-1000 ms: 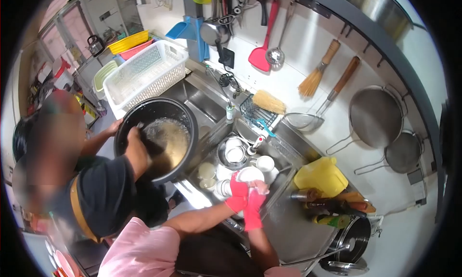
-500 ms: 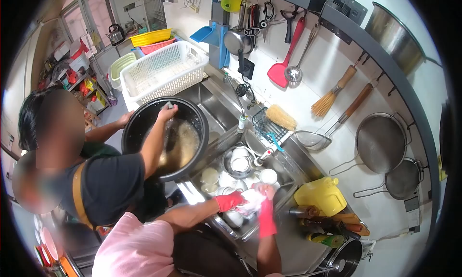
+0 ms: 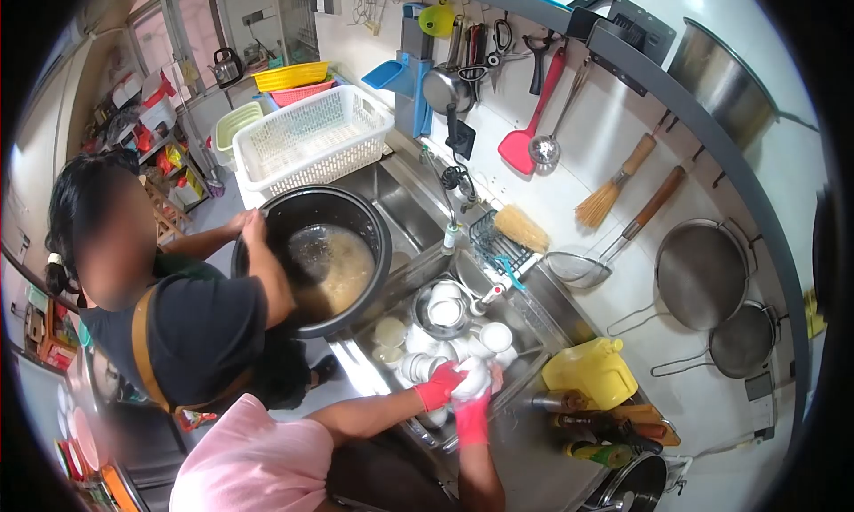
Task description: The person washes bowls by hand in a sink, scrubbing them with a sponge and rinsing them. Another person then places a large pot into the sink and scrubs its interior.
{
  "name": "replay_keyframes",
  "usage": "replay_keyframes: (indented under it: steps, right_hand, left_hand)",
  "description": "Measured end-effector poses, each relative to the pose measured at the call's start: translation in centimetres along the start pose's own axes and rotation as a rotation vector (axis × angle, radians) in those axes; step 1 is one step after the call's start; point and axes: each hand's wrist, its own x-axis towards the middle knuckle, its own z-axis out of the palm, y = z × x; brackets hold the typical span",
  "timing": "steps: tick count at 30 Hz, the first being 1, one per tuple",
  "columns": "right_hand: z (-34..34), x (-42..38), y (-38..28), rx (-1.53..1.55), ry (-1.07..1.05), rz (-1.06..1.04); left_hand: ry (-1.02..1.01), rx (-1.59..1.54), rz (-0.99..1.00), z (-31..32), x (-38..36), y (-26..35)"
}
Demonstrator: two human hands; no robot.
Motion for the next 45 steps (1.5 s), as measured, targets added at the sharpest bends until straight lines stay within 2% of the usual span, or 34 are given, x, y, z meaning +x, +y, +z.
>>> replay_keyframes:
  steps: [2,4,5,6,8,9,10,11,12,14,15,16,17,18,19,20,21,22,24,25,26,27,28,29,30,33,34,36,38,39,40,41,43,45]
  right_hand:
    - [-0.4,-1.2,1.6,-0.352,-0.003,-0.043]
    - [1.3,-3.4,0.9,0.019,0.231,0.094]
    - [1.7,-3.8,0.5,0.105,0.295,0.171]
    - [2.0,-4.2,0.1,0.196,0.366,0.242]
    - [2.0,-3.9,-0.2,0.167,0.399,0.411]
    - [2.7,-3.7,-0.3,0.24,0.376,0.311]
    - [3.3,-3.9,-1.1,0.229,0.27,0.383]
    - [3.5,-4.4,-2.4,0.217,0.165,0.455]
    - [3.5,-5.0,-3.9,0.202,0.063,0.524]
    - [3.1,-4.7,-4.0,0.239,-0.131,0.5]
    - [1.1,-3.5,-1.9,0.293,-0.221,0.407]
    - [-0.1,-3.1,-0.6,0.347,-0.308,0.309]
    - [4.3,-5.4,-3.1,-0.112,-0.451,0.049]
    - [6.9,-7.1,-5.2,-0.254,-0.374,0.022]
    - [8.7,-8.3,-6.9,-0.394,-0.295,-0.003]
    - [8.1,-8.2,-6.7,-0.339,-0.195,0.054]
    - [7.4,-8.1,-6.6,-0.276,-0.091,0.105]
    - [4.7,-6.6,-4.8,-0.015,0.029,0.229]
    - [0.5,-5.4,-2.7,0.22,0.074,0.365]
    - [-0.9,-5.3,-2.3,0.191,0.001,0.38]
    - [-1.7,-5.0,-2.3,0.161,-0.07,0.393]
    - [-0.3,-6.3,-3.3,0.13,0.014,0.396]
    - [-0.3,-6.8,-3.0,0.106,-0.022,0.336]
    - [-0.4,-7.4,-2.6,0.081,-0.058,0.277]
    - [-0.5,-7.7,-2.2,0.053,-0.092,0.221]
    - [0.4,-7.6,-1.5,0.035,0.125,0.292]
    - [1.2,-7.7,-1.6,0.026,0.2,0.316]
    - [3.0,-7.9,-2.0,0.017,0.249,0.28]
    - [3.8,-7.6,-1.6,0.072,0.297,0.269]
    - [5.7,-7.7,-3.4,-0.032,0.327,0.304]
    - [5.4,-7.3,-2.8,-0.001,0.321,0.293]
    - [5.0,-7.0,-1.9,0.032,0.318,0.283]
    - [5.2,-6.4,-1.4,0.075,0.339,0.266]
    - [7.1,-5.3,-2.3,0.1,0.39,0.255]
  left_hand:
    - [-0.121,-0.156,-0.035,0.0,1.2,-1.7]
    - [-0.152,-0.242,-0.06,-0.4,2.4,-3.0]
    - [-0.115,-0.237,-0.058,-0.7,3.0,-3.7]
    - [-0.033,-0.185,-0.046,-0.8,3.5,-4.4]
    - [0.215,0.088,0.02,-1.4,5.7,-6.8]
    - [0.315,0.273,0.07,-1.6,6.9,-8.5]
    - [0.324,0.474,0.144,-2.5,7.7,-9.5]
    - [0.346,0.035,0.212,-0.6,1.6,-2.4]
    - [0.335,-0.075,0.258,-1.0,1.8,-2.3]
    - [0.301,-0.297,0.342,-1.6,2.5,-2.7]
    - [0.343,-0.11,0.295,-2.4,2.0,-2.1]
    - [0.366,-0.098,0.234,-3.1,2.3,-2.3]
    - [0.388,-0.083,0.176,-3.9,3.4,-2.8]
    - [0.408,-0.066,0.118,-4.2,4.2,-2.9]
    - [0.465,-0.323,0.016,-3.4,1.8,1.0]
    - [0.448,-0.417,-0.009,-3.8,2.8,1.6]
    - [0.433,-0.51,-0.036,-4.8,4.5,1.3]
    - [0.417,-0.601,-0.064,-5.9,6.0,1.2]
    - [0.394,-0.81,0.053,-7.8,8.6,2.3]
    - [0.386,-0.928,0.127,-8.5,10.3,2.7]
    - [0.255,-1.683,0.224,-9.5,12.1,3.6]
    - [0.113,-2.441,0.248,-10.4,13.9,4.5]
    - [-0.132,-3.203,0.299,-11.4,15.3,6.4]
    - [-0.48,-3.95,0.185,-12.3,16.6,8.4]
    - [-0.537,-4.111,0.165,-12.7,16.8,10.9]
    - [-1.107,-4.325,0.379,-13.4,18.2,15.8]
    - [-0.908,-4.245,0.591,-15.3,21.6,14.9]
    - [-0.984,-4.178,0.943,-16.3,23.2,17.1]
    - [-0.881,-4.087,1.162,-17.1,24.3,19.4]
    - [-0.799,-4.044,1.061,-18.5,26.4,18.3]
    - [-0.816,-4.033,1.006,-18.9,27.0,18.6]
    - [-0.594,-4.01,1.103,-19.1,27.9,19.1]
    - [-0.416,-3.993,0.988,-23.2,33.7,14.6]
    - [-0.328,-4.023,0.992,-23.1,35.4,13.9]
